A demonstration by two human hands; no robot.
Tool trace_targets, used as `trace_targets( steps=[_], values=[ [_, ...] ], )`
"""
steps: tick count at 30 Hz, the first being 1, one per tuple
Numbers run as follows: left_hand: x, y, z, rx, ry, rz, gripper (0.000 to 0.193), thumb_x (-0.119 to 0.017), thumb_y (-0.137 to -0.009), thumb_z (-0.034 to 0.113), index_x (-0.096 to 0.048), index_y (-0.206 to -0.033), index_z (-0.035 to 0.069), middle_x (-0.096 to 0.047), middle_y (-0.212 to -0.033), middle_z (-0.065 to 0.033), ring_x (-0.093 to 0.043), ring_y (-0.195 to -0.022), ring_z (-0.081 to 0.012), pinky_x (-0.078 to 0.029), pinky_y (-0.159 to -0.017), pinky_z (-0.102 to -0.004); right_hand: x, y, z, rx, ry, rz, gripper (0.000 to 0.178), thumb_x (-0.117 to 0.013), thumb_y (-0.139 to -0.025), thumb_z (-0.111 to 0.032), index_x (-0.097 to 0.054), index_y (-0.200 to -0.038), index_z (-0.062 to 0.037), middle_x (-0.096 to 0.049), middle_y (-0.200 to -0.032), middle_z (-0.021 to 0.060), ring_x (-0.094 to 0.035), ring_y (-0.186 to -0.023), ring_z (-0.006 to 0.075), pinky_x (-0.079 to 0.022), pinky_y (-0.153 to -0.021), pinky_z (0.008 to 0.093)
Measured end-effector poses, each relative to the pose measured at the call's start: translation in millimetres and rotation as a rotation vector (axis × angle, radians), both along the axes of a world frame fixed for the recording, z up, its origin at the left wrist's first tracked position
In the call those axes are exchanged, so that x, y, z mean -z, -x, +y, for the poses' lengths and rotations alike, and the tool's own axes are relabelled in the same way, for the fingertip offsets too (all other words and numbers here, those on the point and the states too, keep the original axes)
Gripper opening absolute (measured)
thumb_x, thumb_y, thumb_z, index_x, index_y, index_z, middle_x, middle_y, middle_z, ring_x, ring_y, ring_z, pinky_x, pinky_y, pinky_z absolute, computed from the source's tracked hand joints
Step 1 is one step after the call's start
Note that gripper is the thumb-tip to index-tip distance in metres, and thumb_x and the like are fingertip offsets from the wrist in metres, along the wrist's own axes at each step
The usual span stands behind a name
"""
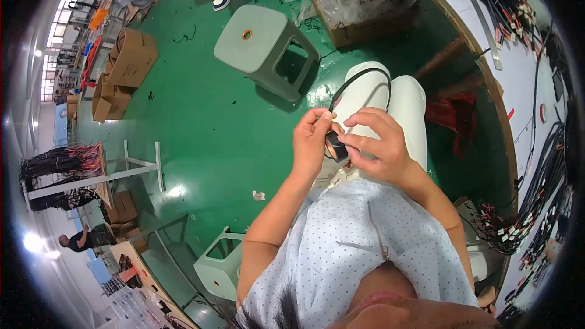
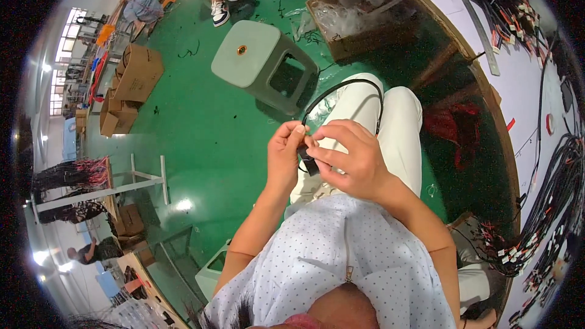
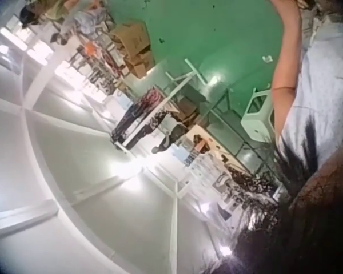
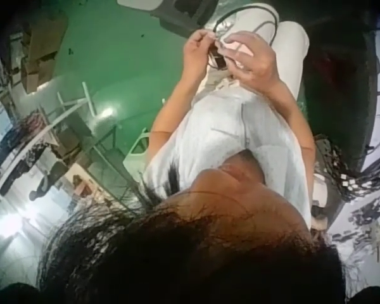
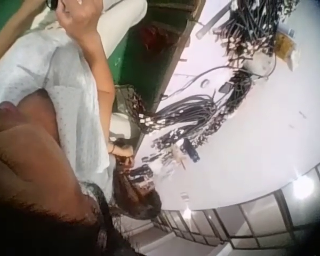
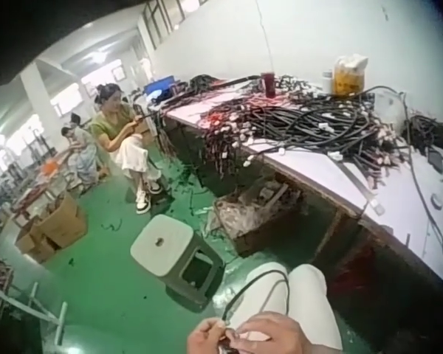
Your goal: The person assembles wire harnesses by attaching plastic connectors to the wires and wrapping electrical tape around the cables by hand.
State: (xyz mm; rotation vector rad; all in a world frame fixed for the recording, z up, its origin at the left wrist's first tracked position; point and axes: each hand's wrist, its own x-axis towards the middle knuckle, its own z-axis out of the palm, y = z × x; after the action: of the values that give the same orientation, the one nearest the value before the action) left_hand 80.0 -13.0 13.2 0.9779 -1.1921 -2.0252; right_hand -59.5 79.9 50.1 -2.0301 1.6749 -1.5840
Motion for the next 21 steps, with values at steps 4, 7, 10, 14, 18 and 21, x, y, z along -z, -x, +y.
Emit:
trace_targets(
  steps=[4, 7, 10, 14, 18, 21],
  values=[
    [6, -1, 1, 0.002, -0.006, 0.006, 0.016, -0.054, -0.096, 0.017, -0.056, -0.097, 0.002, -0.063, -0.071, -0.0054, -0.058, -0.063, -0.0092, -0.045, -0.055, -0.0205, 2, 1, 1, -0.019, -0.008, -0.001, 0.03, -0.071, -0.061, 0.0, -0.068, -0.089, -0.0084, -0.061, -0.097, 0.0082, -0.061, -0.086, 0.0292, -0.052, -0.073, 0.0385],
    [10, -2, 3, -0.011, 0.054, -0.085, 0.012, -0.054, -0.095, 0.016, -0.058, -0.092, 0.005, -0.06, -0.069, -0.0022, -0.058, -0.066, -0.0097, -0.047, -0.065, -0.0239, 2, 1, 0, -0.019, -0.033, -0.021, 0.028, -0.07, -0.058, 0.002, -0.068, -0.084, -0.0069, -0.062, -0.095, 0.0113, -0.062, -0.085, 0.0301, -0.051, -0.073, 0.0386],
    [10, -2, 3, 0.042, 0.077, -0.093, 0.012, -0.054, -0.096, 0.019, -0.06, -0.096, 0.009, -0.061, -0.073, 0.0026, -0.054, -0.066, -0.0029, -0.039, -0.056, -0.0179, 0, -6, -4, -0.01, -0.032, -0.071, 0.021, -0.067, -0.062, 0.005, -0.063, -0.081, -0.0037, -0.061, -0.094, 0.0122, -0.061, -0.086, 0.0313, -0.05, -0.073, 0.0393],
    [11, 1, 4, 0.005, 0.103, -0.082, 0.012, -0.054, -0.096, 0.018, -0.058, -0.098, 0.007, -0.061, -0.072, 0.0009, -0.053, -0.061, -0.0032, -0.039, -0.053, -0.0176, 3, -15, -3, -0.009, -0.173, -0.264, 0.015, -0.064, -0.069, 0.003, -0.058, -0.082, -0.0018, -0.059, -0.091, 0.0111, -0.06, -0.08, 0.0277, -0.048, -0.073, 0.0348],
    [11, 0, 8, -0.03, 0.228, -0.169, 0.015, -0.055, -0.096, 0.017, -0.057, -0.098, 0.003, -0.061, -0.072, 0.0, -0.053, -0.062, -0.003, -0.041, -0.054, -0.0187, 15, -18, 1, -0.009, -0.388, -0.605, 0.004, -0.057, -0.079, 0.0, -0.058, -0.083, 0.001, -0.058, -0.09, 0.009, -0.058, -0.08, 0.0191, -0.046, -0.076, 0.0284],
    [13, 1, 11, -0.021, 0.318, -0.188, 0.016, -0.054, -0.096, 0.017, -0.057, -0.098, 0.001, -0.061, -0.072, -0.0003, -0.053, -0.063, -0.003, -0.041, -0.055, -0.019, 24, -18, 4, -0.045, -0.561, -1.043, 0.006, -0.055, -0.082, -0.004, -0.059, -0.083, 0.0003, -0.06, -0.087, 0.0047, -0.056, -0.079, 0.0135, -0.046, -0.074, 0.0271]
  ],
)
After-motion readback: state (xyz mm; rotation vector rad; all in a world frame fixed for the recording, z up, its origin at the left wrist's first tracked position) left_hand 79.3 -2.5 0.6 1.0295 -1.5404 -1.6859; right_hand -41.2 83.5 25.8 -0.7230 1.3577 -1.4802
